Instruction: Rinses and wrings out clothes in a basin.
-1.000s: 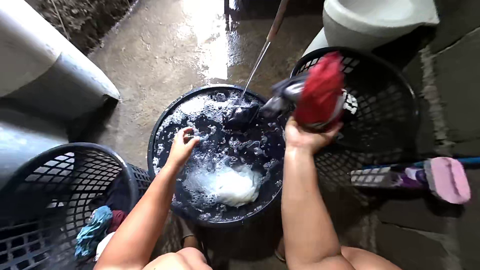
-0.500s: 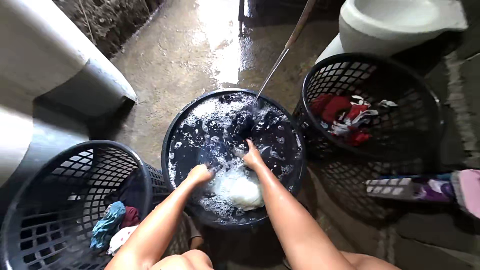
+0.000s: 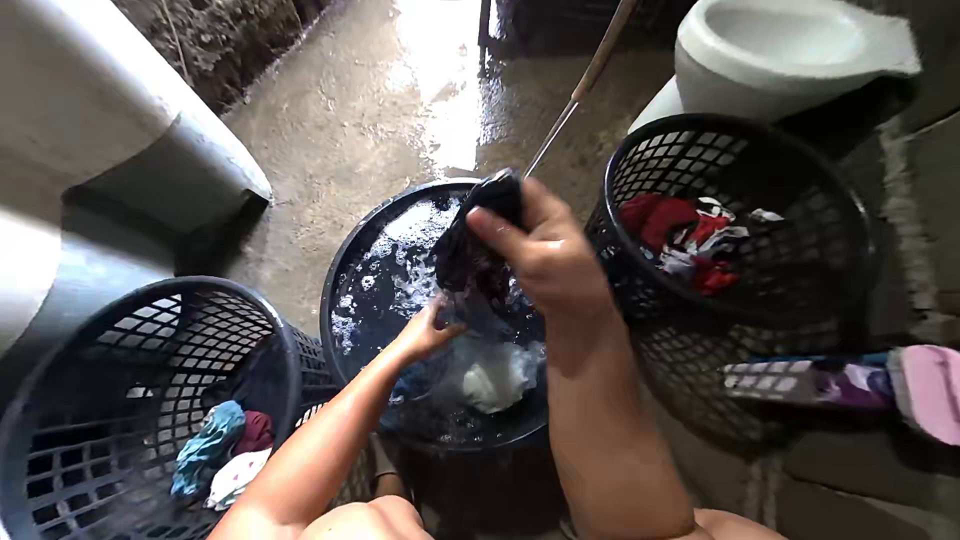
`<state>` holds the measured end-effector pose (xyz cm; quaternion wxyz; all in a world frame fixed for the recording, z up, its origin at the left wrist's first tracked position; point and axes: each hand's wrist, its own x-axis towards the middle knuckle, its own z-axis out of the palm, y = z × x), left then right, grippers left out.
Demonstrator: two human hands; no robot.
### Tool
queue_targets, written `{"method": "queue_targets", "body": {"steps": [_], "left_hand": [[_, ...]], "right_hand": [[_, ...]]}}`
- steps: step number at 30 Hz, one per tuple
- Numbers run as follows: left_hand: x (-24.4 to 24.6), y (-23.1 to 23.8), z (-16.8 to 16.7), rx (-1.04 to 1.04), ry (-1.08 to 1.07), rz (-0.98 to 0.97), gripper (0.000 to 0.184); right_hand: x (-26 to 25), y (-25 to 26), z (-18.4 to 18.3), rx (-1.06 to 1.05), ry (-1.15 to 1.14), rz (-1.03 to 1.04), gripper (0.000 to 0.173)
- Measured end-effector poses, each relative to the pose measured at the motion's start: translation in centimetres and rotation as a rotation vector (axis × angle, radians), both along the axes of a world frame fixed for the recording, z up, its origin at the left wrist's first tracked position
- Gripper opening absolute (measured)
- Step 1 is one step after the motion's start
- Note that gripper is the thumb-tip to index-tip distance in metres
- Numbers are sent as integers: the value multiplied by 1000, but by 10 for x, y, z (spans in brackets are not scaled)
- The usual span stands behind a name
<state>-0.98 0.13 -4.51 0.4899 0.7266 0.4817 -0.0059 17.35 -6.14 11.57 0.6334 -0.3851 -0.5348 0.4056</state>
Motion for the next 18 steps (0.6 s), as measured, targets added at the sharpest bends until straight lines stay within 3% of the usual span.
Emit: {"method": "queue_targets", "body": {"steps": [1, 4, 7, 9, 11, 12, 16, 17, 18], "left_hand": [[4, -3, -2, -33, -48, 20, 70], [5, -6, 9, -132, -396, 239, 36], [-12, 8, 37, -194, -806, 414, 21], [-20, 20, 56, -104, -879, 460, 15], [-20, 19, 59, 16, -717, 416, 12], [-17, 14, 52, 32, -587, 326, 21], [9, -12, -8, 42, -49, -173, 79], [13, -20, -18, 67, 28, -251, 80], [15, -25, -21, 107, 76, -300, 69]], "right_hand": [[6, -5, 16, 144, 71, -19, 13], [25, -14, 24, 366, 146, -115, 20], [43, -17, 10, 318, 127, -221, 37], [49, -20, 2, 249, 121, -282, 43], [47, -22, -2, 211, 122, -294, 42], [44, -22, -1, 213, 125, -269, 42], [31, -23, 5, 300, 234, -107, 45], [31, -22, 6, 308, 221, -98, 45], [33, -21, 5, 306, 182, -104, 46]]}}
